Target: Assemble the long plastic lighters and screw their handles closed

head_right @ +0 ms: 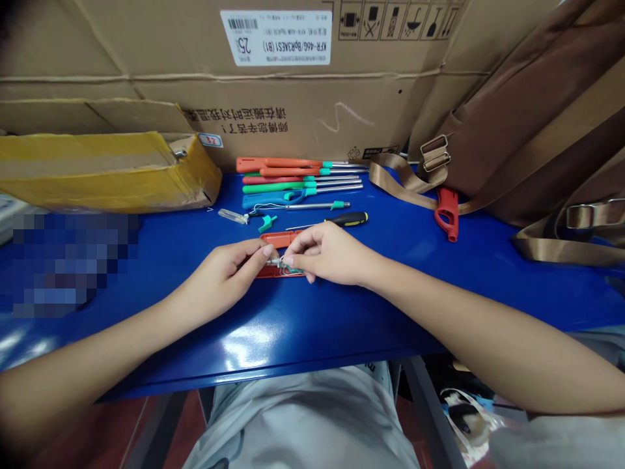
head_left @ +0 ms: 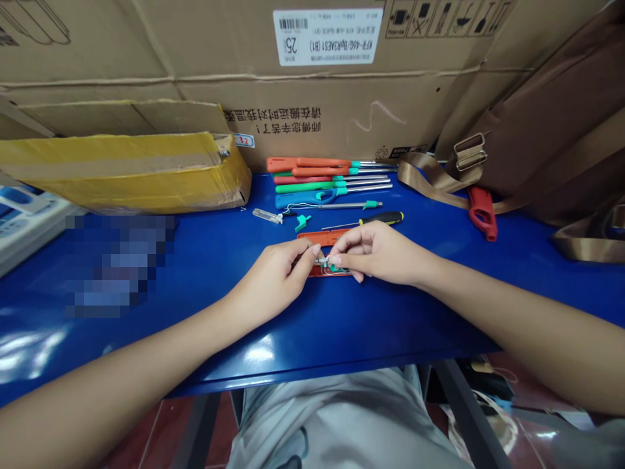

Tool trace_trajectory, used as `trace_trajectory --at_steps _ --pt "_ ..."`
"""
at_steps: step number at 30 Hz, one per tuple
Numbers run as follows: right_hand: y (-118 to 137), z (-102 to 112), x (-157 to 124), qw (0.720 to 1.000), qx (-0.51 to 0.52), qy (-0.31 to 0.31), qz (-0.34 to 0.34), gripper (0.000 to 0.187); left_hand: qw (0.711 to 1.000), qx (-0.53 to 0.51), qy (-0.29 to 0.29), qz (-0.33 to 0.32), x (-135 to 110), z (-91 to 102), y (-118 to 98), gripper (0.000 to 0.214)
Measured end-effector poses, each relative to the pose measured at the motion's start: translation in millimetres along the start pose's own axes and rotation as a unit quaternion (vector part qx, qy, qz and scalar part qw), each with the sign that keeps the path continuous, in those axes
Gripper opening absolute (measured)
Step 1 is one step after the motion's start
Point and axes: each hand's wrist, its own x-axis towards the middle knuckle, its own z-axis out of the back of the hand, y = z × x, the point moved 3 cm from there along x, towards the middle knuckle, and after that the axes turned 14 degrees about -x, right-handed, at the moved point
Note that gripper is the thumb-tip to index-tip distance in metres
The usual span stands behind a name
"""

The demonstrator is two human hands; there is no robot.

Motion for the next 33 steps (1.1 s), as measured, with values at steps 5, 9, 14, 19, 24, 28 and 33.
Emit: trace_trajectory --at_steps 5,9,14,19,24,28,33 --pt "2.0 2.9 -0.2 0.999 -0.012 0.032 -0.018 0.021 1.000 0.002 0.001 -0.013 0.1 2.1 -3.2 0.041" --pt "5.4 3.2 -2.3 0.999 -0.018 0.026 -0.016 0.026 1.000 -0.007 0.004 -0.018 -0.4 2.4 -6.1 0.041" --pt "6.4 2.2 -3.2 0.999 -0.035 0.031 -0.016 0.028 1.000 0.001 0.010 -0.021 -2.3 2.3 -6.1 0.040" --pt "2.5 5.5 -1.9 0.999 -0.038 0.023 -0.023 0.024 0.999 0.016 -0.007 -0.037 -1.8 5.4 -7.4 0.039" --pt "-0.1 6.1 -1.4 0.999 -0.033 0.003 0.011 0.022 0.999 0.014 -0.008 -0.033 -0.7 6.1 -6.2 0.039" --pt "1.1 2.8 -2.4 1.000 -0.015 -0.014 0.021 0.021 1.000 -0.005 -0.003 -0.021 -0.7 4.2 -1.5 0.041" --pt "1.1 -0.2 -1.6 1.000 -0.007 -0.014 0.013 0.023 1.000 -0.007 -0.007 -0.016 -0.1 1.0 0.9 0.041"
